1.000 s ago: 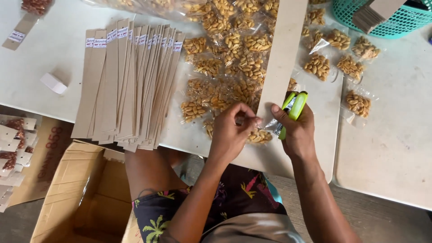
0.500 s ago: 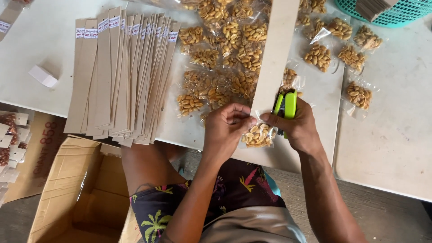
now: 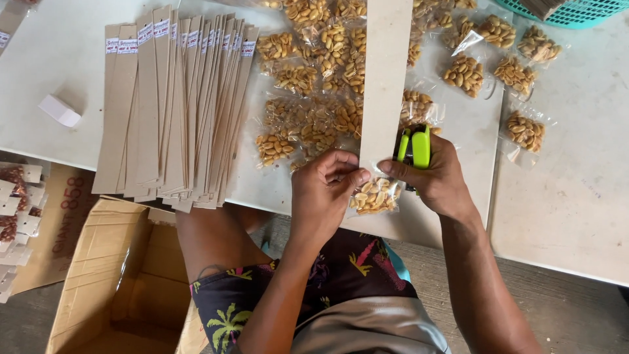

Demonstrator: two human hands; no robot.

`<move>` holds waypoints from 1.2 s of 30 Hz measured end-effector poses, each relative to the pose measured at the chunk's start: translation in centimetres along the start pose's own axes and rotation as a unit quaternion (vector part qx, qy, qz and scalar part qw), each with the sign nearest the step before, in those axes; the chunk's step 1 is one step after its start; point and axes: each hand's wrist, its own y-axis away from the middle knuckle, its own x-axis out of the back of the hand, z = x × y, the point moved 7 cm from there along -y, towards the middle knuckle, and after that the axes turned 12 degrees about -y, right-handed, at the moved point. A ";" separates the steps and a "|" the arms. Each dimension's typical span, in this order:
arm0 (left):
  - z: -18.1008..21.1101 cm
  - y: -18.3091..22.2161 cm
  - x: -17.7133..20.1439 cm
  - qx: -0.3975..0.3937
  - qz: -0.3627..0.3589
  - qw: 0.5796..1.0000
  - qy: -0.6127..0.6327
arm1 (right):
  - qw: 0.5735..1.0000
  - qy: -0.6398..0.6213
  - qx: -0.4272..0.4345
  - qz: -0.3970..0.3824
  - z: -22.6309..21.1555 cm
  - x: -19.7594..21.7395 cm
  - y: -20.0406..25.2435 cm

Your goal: Stapling small plastic bags of nuts onto long cardboard display labels using a hand stapler

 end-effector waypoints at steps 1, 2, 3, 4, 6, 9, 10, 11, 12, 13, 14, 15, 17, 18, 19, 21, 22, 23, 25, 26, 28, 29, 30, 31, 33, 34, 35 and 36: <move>-0.1 0.1 -0.1 0.000 0.000 1.000 0.000 | 1.000 0.001 0.000 0.000 0.0 0.0 0.0; -0.2 0.1 -0.2 0.000 0.004 1.000 0.005 | 1.000 -0.001 -0.002 0.010 0.1 0.1 0.0; -0.2 0.2 -0.2 0.001 0.010 1.000 0.009 | 1.000 -0.003 -0.004 0.018 0.2 0.1 0.1; -0.3 0.2 -0.1 0.002 0.011 1.000 0.009 | 1.000 -0.004 -0.004 0.017 0.0 0.0 0.1; -0.3 0.1 0.0 -0.010 0.022 1.000 0.004 | 1.000 -0.005 -0.012 0.027 -0.2 -0.3 0.3; 0.0 0.3 0.1 -0.019 0.028 0.999 -0.009 | 0.999 -0.003 -0.012 0.048 1.7 0.9 0.2; 0.1 0.5 0.3 -0.019 0.028 0.999 -0.009 | 0.999 -0.004 -0.013 0.049 1.0 0.1 0.1; 0.5 0.6 0.6 -0.039 0.050 0.998 -0.014 | 0.982 -0.115 -0.009 0.148 0.4 0.7 0.2; 1.0 0.8 0.9 -0.060 0.073 0.995 -0.018 | 0.944 -0.224 -0.004 0.243 0.1 1.3 0.5; 1.2 0.9 0.7 -0.059 0.072 0.995 -0.017 | 0.944 -0.223 -0.004 0.243 -0.1 1.2 0.4; 1.6 1.1 0.8 -0.070 0.086 0.994 -0.023 | 0.921 -0.257 0.043 0.288 -0.8 1.7 0.6; 2.1 1.1 0.8 -0.083 0.098 0.991 -0.030 | 0.893 -0.290 0.093 0.331 -1.4 2.3 0.8; 2.8 1.3 0.4 -0.100 0.099 0.989 -0.040 | 0.900 -0.263 0.098 0.334 -2.4 0.3 0.4; 3.2 1.7 0.2 -0.114 0.102 0.987 -0.051 | 0.906 -0.236 0.101 0.337 -2.9 -0.8 0.3; 3.0 1.6 0.2 -0.115 0.100 0.987 -0.051 | 0.905 -0.235 0.102 0.339 -3.0 -0.9 0.4; 2.9 1.8 0.8 -0.125 0.126 0.982 -0.062 | 0.940 -0.131 0.090 0.302 -3.6 -1.7 0.0; 2.8 1.7 0.7 -0.125 0.127 0.982 -0.062 | 0.940 -0.131 0.091 0.302 -3.6 -1.7 -0.1; 2.8 1.8 0.8 -0.133 0.131 0.980 -0.065 | 0.940 -0.119 0.098 0.304 -3.7 -1.7 -0.1; 3.0 1.9 0.9 -0.140 0.137 0.978 -0.067 | 0.940 -0.108 0.106 0.305 -3.8 -1.7 -0.1; 3.2 1.9 0.9 -0.144 0.140 0.978 -0.060 | 0.929 -0.145 0.133 0.315 -3.9 -1.4 0.0; 3.3 2.0 0.7 -0.149 0.143 0.977 -0.051 | 0.914 -0.181 0.162 0.324 -3.6 -1.1 0.4; 3.3 2.0 0.4 -0.158 0.139 0.975 -0.068 | 0.917 -0.163 0.136 0.337 -2.9 -1.2 0.5; 3.3 2.1 0.1 -0.167 0.135 0.973 -0.085 | 0.919 -0.145 0.110 0.349 -2.1 -1.2 0.7; 3.5 2.2 0.0 -0.166 0.135 0.973 -0.084 | 0.919 -0.145 0.109 0.350 -1.8 -1.1 0.8; 4.0 2.3 -0.2 -0.172 0.137 0.971 -0.097 | 0.937 -0.124 0.088 0.316 -1.2 -1.2 0.4; 3.4 2.3 -0.6 -0.173 0.136 0.971 -0.096 | 0.936 -0.123 0.091 0.316 -1.0 -1.2 0.2; 2.9 2.4 -1.3 -0.175 0.118 0.971 -0.109 | 0.949 -0.108 0.073 0.288 -0.5 -1.7 -0.2; 2.3 2.6 -2.0 -0.177 0.100 0.971 -0.123 | 0.960 -0.092 0.055 0.260 0.0 -2.2 -0.5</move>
